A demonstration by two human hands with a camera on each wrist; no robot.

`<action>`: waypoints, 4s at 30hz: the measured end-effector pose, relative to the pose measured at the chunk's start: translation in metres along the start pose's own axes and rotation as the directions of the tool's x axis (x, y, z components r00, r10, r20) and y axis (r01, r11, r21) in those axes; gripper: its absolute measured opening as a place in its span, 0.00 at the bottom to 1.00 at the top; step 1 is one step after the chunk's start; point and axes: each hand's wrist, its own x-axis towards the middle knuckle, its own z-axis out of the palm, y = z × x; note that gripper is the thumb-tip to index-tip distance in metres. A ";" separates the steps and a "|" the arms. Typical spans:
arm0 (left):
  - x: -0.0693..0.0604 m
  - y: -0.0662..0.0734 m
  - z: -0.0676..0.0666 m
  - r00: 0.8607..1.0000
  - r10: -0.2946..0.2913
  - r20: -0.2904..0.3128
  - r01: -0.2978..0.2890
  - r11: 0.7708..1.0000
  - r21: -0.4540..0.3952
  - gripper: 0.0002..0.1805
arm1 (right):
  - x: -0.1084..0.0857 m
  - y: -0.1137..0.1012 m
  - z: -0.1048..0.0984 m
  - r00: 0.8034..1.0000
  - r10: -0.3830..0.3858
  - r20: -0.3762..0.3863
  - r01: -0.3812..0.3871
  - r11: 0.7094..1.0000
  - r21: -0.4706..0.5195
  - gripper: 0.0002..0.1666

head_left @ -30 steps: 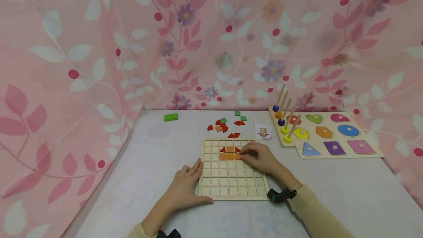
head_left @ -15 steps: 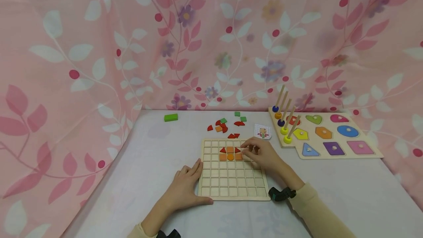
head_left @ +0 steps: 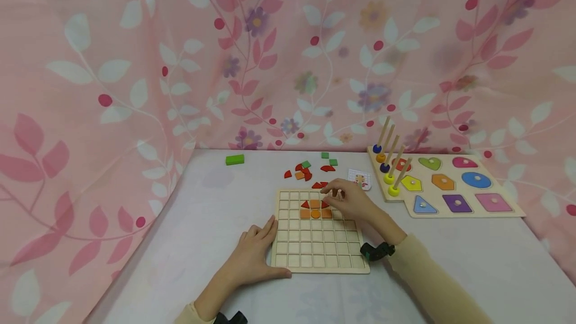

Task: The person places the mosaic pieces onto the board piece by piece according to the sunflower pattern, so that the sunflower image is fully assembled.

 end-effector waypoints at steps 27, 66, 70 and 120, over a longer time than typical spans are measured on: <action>0.001 -0.002 0.002 1.000 0.012 -0.024 -0.011 0.999 0.032 0.74 | 0.086 0.019 0.016 0.988 0.143 0.066 -0.142 0.990 -0.006 0.11; -0.001 -0.001 0.000 1.000 0.012 -0.016 -0.012 1.000 0.004 0.73 | 0.113 0.027 0.035 0.964 0.153 0.219 -0.110 0.974 -0.199 0.15; -0.001 -0.001 0.001 1.000 0.015 -0.015 -0.015 1.000 0.010 0.74 | 0.114 0.026 0.033 0.952 0.183 0.245 -0.128 0.966 -0.224 0.15; 0.000 0.000 0.000 1.000 -0.005 0.004 0.005 1.000 0.007 0.74 | 0.003 -0.024 0.007 0.965 0.262 0.026 -0.262 0.965 0.016 0.14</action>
